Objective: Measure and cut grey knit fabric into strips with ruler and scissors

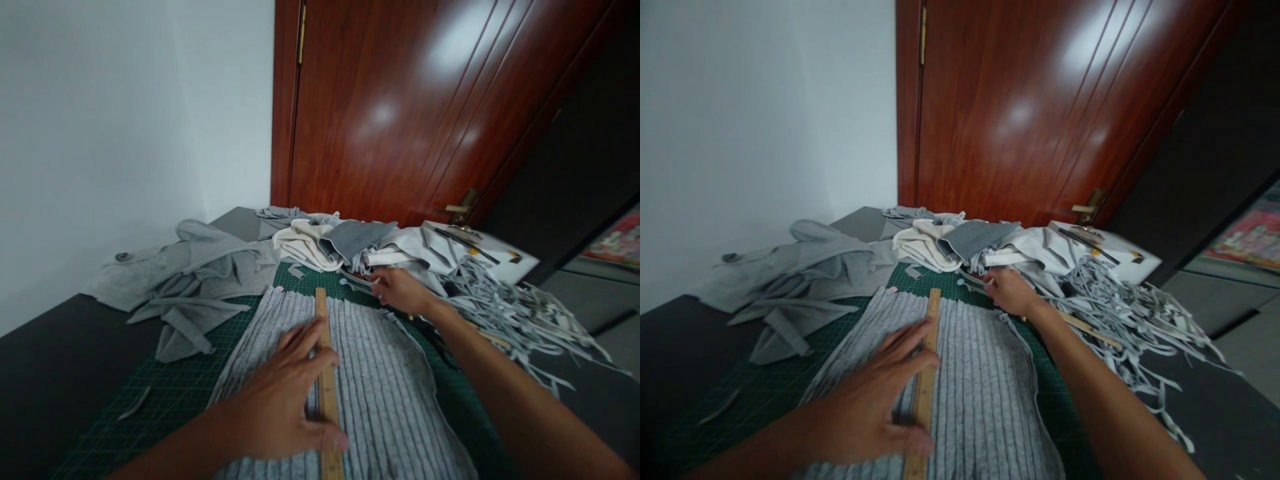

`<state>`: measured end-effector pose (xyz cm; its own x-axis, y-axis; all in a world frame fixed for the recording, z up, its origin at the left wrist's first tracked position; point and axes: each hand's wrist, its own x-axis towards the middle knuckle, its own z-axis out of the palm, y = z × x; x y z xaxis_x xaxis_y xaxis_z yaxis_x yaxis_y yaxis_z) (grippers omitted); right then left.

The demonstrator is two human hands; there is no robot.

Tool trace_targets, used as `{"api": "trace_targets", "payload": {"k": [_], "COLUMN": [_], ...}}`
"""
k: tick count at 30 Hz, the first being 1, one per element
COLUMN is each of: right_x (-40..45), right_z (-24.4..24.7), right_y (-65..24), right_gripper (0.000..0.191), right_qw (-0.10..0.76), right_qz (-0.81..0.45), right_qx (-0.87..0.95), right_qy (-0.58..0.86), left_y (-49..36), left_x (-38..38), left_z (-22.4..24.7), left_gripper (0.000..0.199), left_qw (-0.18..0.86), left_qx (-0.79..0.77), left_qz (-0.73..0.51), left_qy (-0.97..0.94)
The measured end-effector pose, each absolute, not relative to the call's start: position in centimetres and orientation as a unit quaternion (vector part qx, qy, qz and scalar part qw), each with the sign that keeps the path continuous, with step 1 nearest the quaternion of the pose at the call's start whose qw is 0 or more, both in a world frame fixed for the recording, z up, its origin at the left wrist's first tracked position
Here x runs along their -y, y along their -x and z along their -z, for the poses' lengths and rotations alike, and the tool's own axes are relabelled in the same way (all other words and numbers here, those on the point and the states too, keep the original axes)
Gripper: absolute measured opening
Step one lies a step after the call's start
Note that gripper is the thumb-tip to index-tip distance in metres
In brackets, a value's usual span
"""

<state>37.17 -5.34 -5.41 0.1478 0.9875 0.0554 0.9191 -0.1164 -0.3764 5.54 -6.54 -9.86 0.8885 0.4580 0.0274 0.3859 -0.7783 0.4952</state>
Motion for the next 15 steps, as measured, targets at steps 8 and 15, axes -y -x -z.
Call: {"api": "trace_targets", "payload": {"k": [8, 15], "right_x": [14.4, 17.6], "right_z": [5.1, 7.4], "right_y": [-43.4, -43.0], "right_gripper": [0.019, 0.030], "right_qw": [0.029, -0.004], "right_qz": [-0.025, -0.036], "right_qx": [0.616, 0.618], "right_qy": [0.787, 0.785], "left_y": [-6.7, -8.7], "left_x": [7.6, 7.7], "left_z": [9.8, 6.8], "left_gripper": [0.032, 0.051], "left_qw": [0.173, 0.148], "left_qx": [-0.342, -0.410], "left_qz": [-0.149, -0.038], "left_qy": [-0.911, -0.899]}}
